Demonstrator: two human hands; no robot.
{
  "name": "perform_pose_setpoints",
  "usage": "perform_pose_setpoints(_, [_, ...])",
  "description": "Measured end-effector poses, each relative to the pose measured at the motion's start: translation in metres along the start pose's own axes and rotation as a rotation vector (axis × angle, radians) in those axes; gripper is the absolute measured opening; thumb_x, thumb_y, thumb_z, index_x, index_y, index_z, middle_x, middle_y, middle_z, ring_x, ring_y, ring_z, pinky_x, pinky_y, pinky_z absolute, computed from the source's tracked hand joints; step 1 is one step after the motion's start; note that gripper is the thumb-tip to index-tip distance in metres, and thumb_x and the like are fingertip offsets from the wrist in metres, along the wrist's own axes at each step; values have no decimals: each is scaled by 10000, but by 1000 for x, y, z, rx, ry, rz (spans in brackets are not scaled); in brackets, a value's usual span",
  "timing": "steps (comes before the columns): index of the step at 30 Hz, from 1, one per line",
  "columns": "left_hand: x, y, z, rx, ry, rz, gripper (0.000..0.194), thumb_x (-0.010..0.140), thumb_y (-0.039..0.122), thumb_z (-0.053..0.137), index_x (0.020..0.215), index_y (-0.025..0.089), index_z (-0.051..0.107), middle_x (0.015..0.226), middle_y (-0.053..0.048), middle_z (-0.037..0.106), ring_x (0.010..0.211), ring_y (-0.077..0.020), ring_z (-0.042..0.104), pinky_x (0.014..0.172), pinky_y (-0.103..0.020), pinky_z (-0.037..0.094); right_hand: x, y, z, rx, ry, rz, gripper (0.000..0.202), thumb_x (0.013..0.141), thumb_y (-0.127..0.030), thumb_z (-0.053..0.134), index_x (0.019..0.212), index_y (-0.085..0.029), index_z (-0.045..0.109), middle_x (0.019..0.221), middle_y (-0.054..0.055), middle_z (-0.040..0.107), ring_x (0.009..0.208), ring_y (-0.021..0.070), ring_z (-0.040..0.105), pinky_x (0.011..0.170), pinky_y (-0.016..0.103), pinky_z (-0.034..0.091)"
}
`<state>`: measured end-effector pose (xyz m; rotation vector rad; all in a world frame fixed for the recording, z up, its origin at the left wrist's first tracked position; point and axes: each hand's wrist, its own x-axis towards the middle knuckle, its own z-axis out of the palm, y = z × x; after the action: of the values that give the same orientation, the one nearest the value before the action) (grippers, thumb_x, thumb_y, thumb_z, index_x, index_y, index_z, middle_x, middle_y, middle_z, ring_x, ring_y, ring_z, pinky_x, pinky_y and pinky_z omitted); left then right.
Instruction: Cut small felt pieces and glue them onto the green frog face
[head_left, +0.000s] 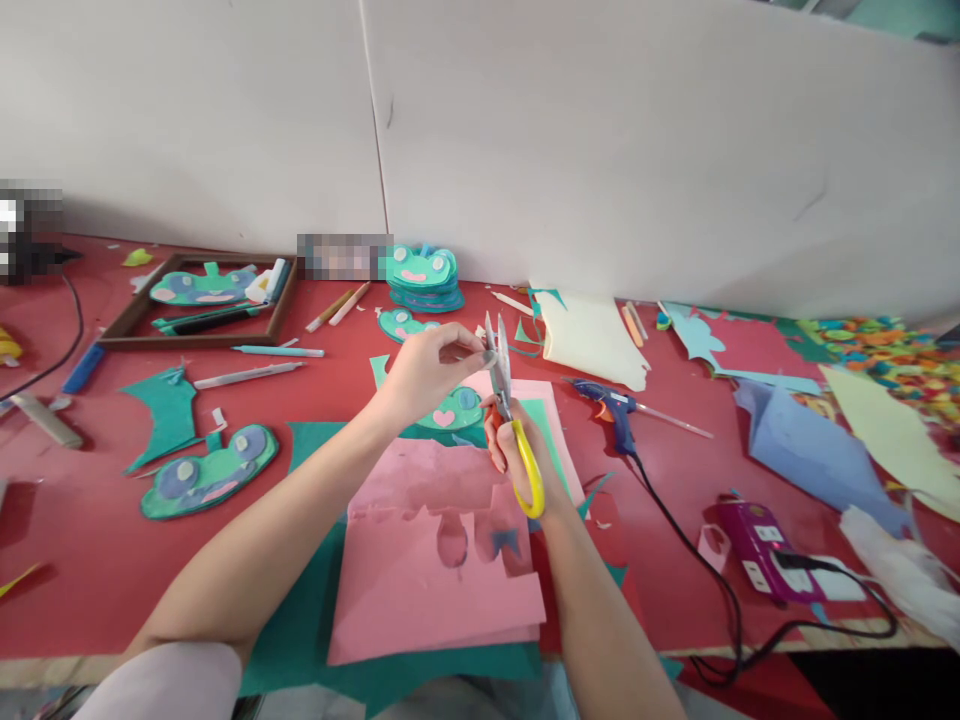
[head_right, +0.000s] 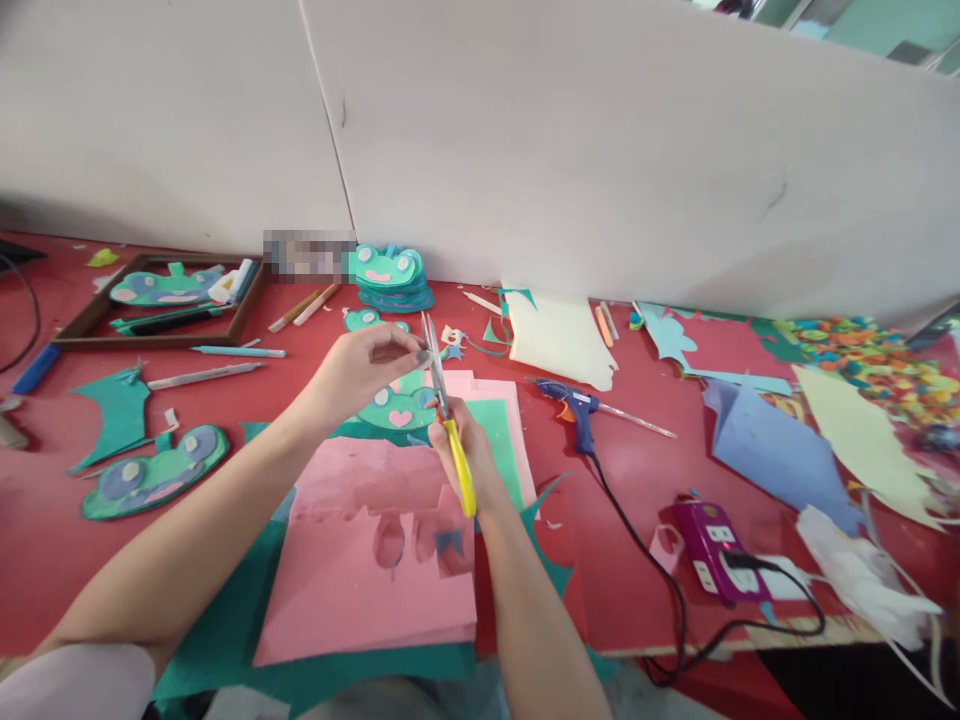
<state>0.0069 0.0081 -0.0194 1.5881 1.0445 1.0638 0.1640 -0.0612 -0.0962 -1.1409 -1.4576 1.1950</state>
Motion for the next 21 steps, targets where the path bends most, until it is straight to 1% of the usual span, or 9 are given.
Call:
perform_pose_setpoints(5, [1,-1,-3,7,-11,9,133,739,280,667,743,166,598,824,-13,702,810,-157,683,758,-257,540,0,0,-1,-34,-5,-14,460,866,-606,412,1114,-224,472,712,-35,385,525,81,322,478,226,307])
perform_pose_setpoints(12, [1,-1,-5,16,-18,13,128,742,275,665,748,165,600,822,-15,701,802,-153,682,745,-253,537,0,2,0,-19,0,-6,436,871,-578,431,1107,-215,480,692,-39,381,516,81,317,466,221,305])
perform_pose_setpoints(21, [2,-2,-4,2,-25,15,102,760,256,653,764,169,599,838,-11,706,806,-142,682,736,-238,533,-1,4,0,-33,-8,-15,450,865,-601,420,1102,-222,470,705,-38,389,525,78,330,477,218,315])
